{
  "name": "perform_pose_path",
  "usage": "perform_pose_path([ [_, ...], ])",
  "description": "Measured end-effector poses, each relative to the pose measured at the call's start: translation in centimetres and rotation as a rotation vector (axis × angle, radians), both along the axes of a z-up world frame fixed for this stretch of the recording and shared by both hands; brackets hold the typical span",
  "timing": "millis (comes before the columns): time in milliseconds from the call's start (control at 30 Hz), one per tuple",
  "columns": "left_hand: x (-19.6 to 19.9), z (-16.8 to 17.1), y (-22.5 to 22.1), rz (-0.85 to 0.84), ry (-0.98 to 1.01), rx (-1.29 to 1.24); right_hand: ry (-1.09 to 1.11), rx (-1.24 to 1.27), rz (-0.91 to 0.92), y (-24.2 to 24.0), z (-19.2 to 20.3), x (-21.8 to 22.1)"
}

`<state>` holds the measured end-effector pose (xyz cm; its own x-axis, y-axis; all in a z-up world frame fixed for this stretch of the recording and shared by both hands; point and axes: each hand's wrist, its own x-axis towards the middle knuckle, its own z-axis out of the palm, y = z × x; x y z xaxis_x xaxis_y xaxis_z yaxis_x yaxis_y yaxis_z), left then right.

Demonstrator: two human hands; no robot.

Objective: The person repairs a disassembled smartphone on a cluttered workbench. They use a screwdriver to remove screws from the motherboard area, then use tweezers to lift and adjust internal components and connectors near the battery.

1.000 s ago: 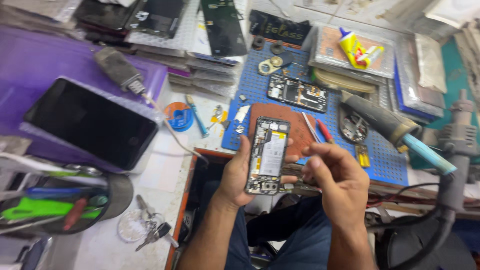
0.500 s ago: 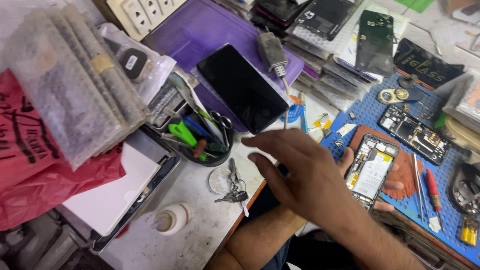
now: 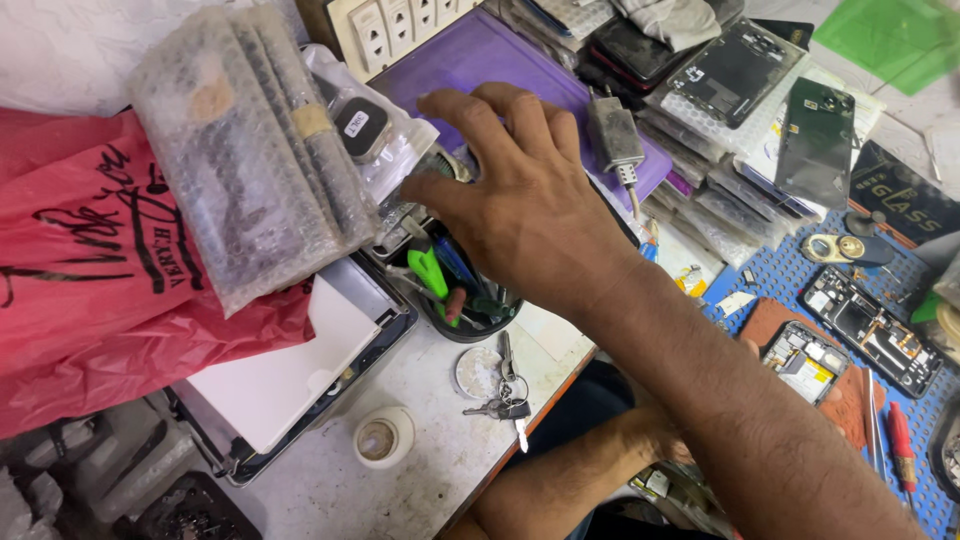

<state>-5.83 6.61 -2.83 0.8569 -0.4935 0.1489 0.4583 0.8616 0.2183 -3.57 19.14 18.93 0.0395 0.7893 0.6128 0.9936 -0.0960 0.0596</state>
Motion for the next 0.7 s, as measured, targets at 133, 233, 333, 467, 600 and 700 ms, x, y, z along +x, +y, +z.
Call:
perform_pose_path([
  [133,-0.3,-0.1,-0.6,-0.013,-0.009,-0.012,0.045,-0.045,0.005,-1.3,0.2,-0.2],
  [233,-0.4,-0.6,-1.0,-0.020,-0.006,-0.018,0.112,-0.067,0.034,-1.9,0.4,-0.9],
  [333,0.3,-1.2,-0.9,-0.018,0.003,-0.019,0.139,-0.060,0.035,-1.0,-0.3,-2.3],
  [467,0.7,-2.9,-0.1,0.024,0.042,0.003,0.225,-0.059,0.054,0.7,-1.5,-3.7],
  [600,1.5,-4.8,-0.7,0.044,0.063,-0.010,0.326,-0.089,0.079,0.1,-0.8,-3.1],
  [700,2.1,-5.3,-1.8,0.033,0.064,-0.033,0.540,-0.040,0.167,-4.0,2.1,-1.6],
])
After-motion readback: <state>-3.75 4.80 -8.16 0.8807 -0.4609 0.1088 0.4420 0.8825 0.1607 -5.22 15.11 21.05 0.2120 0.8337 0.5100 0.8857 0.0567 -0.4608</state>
